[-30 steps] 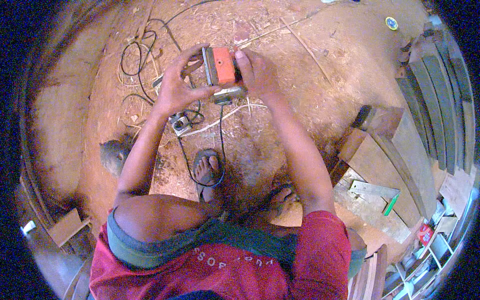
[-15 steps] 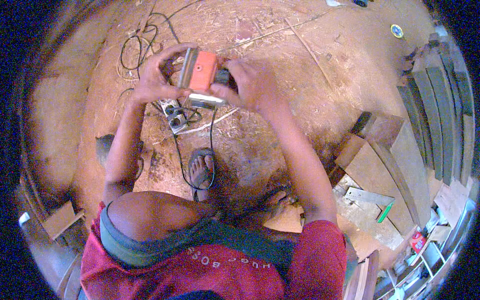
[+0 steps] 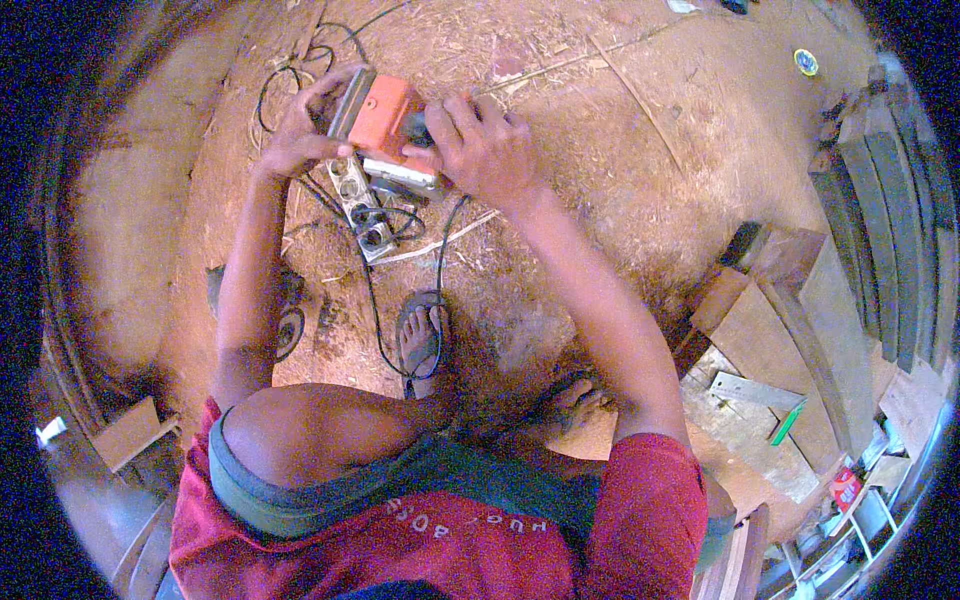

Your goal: The person clears debris from a power planer using a small wooden stick and then checks the blade alignment with a square.

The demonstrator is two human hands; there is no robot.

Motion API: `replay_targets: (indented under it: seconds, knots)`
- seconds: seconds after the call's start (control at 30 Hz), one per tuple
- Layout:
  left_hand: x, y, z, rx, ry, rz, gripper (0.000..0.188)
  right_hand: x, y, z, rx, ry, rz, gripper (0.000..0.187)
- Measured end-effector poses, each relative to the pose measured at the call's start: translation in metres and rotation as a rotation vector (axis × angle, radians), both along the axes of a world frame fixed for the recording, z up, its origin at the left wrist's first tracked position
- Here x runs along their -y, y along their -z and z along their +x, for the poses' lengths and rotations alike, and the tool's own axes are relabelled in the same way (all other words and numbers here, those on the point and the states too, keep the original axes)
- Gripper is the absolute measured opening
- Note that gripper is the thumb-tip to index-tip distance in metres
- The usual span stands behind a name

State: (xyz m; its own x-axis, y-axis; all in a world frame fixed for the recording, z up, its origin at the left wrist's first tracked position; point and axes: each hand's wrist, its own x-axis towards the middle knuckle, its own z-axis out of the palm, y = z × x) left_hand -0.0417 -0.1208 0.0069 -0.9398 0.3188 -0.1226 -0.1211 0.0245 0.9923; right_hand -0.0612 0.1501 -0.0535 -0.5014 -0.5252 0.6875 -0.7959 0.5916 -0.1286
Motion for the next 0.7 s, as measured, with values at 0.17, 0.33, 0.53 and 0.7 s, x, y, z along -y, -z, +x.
replay_targets:
  seconds: [0.17,0.33,0.53,0.7]
  knots:
    - [0.000,-0.001,-0.009,-0.018,-0.045,0.007,0.099,0.004,-0.008,-0.020,0.023,-0.029,0.021,0.051]
    - [0.009,0.007,-0.002,-0.042,-0.080,0.045,0.096,0.011,-0.007,-0.031,0.225,-0.160,-0.009,0.047]
    - [0.002,0.007,0.003,-0.044,-0.066,0.054,0.096,0.012,-0.028,-0.016,0.770,-0.131,-0.122,0.052]
    - [-0.014,0.004,-0.002,-0.088,0.030,0.022,0.093,0.007,-0.027,0.008,1.186,0.011,-0.265,0.050]
